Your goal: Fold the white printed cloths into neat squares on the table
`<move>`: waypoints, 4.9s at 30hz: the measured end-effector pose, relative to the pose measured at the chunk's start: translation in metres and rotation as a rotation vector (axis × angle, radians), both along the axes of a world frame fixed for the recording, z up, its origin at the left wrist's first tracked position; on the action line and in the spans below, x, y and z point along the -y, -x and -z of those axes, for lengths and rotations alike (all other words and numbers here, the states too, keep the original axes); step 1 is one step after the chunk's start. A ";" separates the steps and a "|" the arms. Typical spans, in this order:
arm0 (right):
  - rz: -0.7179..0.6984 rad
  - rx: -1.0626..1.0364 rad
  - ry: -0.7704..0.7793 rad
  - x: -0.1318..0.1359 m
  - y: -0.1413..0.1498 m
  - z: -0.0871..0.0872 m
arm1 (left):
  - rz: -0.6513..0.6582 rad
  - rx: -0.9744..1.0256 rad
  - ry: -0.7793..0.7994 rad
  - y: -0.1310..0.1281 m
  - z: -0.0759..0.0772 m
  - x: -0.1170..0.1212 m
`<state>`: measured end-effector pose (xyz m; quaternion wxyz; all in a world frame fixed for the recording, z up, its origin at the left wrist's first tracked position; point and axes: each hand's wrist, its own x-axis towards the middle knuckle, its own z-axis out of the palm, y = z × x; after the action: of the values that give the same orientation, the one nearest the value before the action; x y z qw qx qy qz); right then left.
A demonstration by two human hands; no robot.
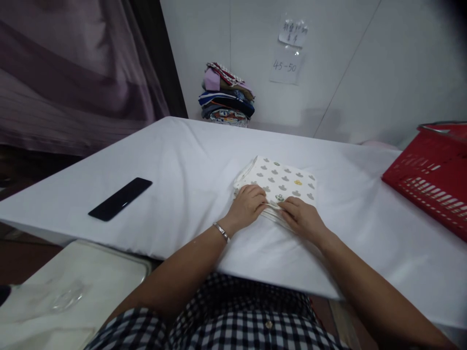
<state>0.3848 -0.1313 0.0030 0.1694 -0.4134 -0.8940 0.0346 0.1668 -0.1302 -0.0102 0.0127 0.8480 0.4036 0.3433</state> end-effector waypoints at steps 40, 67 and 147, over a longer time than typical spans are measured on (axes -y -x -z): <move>-0.130 -0.271 0.250 -0.047 -0.044 -0.006 | -0.081 -0.184 -0.020 -0.005 0.008 -0.012; -0.028 -0.183 0.038 -0.044 -0.029 0.001 | -0.023 -0.253 -0.100 -0.038 0.004 -0.019; 0.088 -0.003 0.000 -0.039 -0.022 -0.003 | -0.031 -0.219 -0.327 -0.041 0.006 -0.014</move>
<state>0.4072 -0.0924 0.0056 0.1719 -0.4522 -0.8748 0.0277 0.2075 -0.1157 -0.0166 -0.1745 0.8647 0.3545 0.3102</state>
